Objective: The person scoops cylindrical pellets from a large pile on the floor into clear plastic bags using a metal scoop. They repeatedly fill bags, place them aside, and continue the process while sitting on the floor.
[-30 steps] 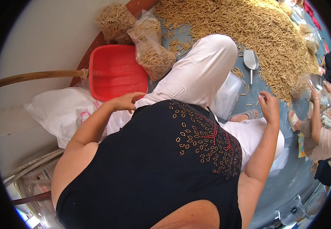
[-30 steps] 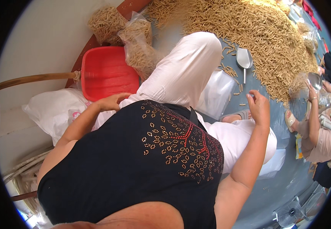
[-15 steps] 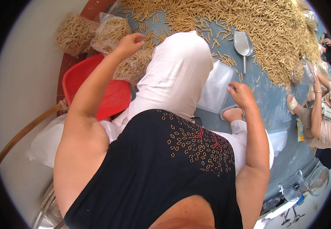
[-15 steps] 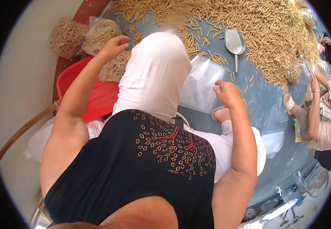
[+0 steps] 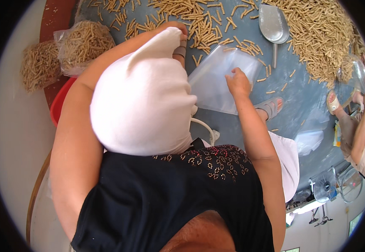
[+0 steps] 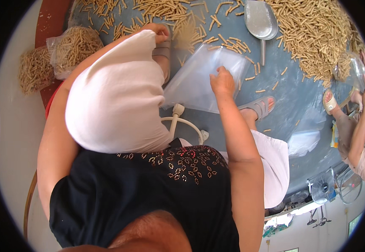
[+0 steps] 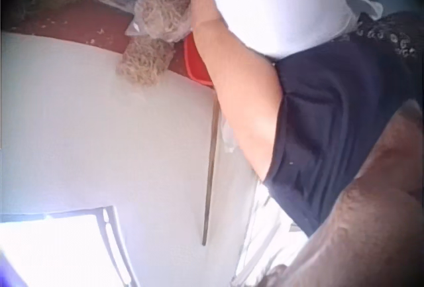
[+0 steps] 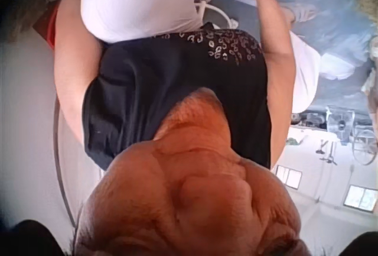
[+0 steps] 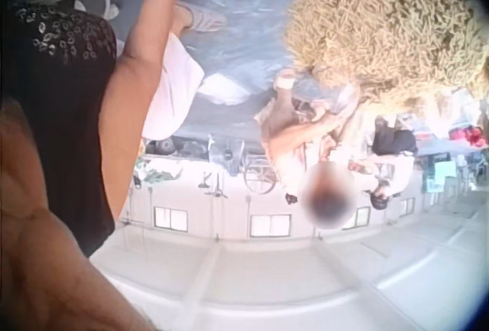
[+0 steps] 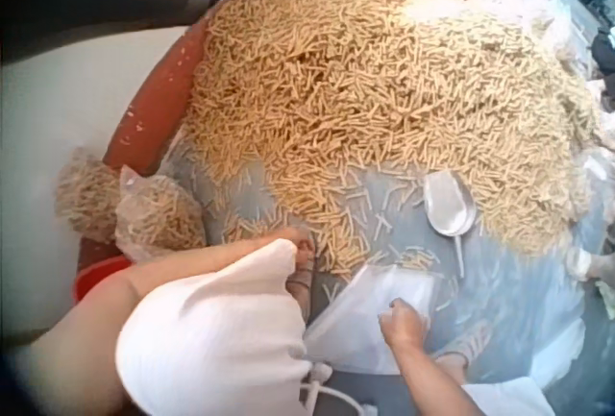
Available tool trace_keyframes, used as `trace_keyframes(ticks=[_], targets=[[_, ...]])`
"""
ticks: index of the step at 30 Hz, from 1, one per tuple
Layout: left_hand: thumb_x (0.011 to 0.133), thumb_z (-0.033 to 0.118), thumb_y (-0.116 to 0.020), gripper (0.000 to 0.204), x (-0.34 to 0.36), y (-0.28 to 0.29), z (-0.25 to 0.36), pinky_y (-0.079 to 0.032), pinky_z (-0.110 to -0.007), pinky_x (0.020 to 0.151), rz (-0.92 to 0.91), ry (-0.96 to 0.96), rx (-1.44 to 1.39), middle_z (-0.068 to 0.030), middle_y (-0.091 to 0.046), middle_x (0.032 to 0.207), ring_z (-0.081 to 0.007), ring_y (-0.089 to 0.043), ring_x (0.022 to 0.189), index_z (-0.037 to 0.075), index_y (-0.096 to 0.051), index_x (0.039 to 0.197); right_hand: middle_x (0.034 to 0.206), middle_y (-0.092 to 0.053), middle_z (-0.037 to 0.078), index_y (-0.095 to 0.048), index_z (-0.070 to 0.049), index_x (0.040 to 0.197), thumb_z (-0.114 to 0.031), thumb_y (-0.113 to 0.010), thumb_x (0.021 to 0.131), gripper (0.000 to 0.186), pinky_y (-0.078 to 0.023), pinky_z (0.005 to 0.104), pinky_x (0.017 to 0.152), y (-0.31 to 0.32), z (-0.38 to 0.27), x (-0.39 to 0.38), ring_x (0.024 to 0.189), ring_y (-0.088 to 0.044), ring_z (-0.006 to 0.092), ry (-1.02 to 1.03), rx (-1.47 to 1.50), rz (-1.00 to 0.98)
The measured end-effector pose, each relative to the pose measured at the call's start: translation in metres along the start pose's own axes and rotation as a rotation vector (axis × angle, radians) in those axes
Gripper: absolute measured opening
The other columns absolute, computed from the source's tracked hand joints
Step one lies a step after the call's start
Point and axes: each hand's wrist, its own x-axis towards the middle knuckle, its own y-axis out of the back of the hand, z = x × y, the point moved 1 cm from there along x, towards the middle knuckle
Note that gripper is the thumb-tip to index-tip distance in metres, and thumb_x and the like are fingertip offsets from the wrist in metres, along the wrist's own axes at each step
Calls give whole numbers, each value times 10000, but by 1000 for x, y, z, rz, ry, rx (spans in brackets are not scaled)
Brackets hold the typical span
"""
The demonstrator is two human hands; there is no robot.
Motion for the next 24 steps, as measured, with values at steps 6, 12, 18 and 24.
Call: trace_keyframes(ticks=[6, 12, 18, 24], targets=[[823, 337, -650, 246, 17, -25, 60, -378, -303, 837, -101, 110, 252, 53, -684, 859, -96, -583, 859, 196, -694, 1020, 782, -680, 145, -675, -45, 867, -247, -663, 846, 203, -518, 434, 779, -44, 8, 5, 784, -653, 347, 100, 53, 14], [921, 246, -625, 270, 15, -25, 49, -498, -288, 732, -95, -6, 135, -13, -676, 809, -114, -619, 742, 68, -645, 1123, 864, -700, 178, -732, -86, 907, -234, -639, 869, 179, -523, 448, 794, -18, 7, 10, 853, -664, 355, 82, 66, -318], [914, 248, -635, 256, 23, -44, 31, -520, -283, 706, -76, -102, -30, -39, -676, 860, -120, -632, 755, 43, -653, 1067, 785, -701, 129, -715, -57, 839, -256, -666, 873, 207, -500, 382, 687, 16, -10, 12, 703, -645, 281, 22, 106, -407], [884, 265, -660, 501, 31, -51, 21, -504, -309, 732, -322, -131, -157, -84, -672, 957, -172, -622, 810, 87, -490, 1320, 656, -545, -55, -631, -55, 724, -259, -702, 894, 275, -403, 222, 597, 31, -30, 19, 633, -481, 58, -277, 918, -426]])
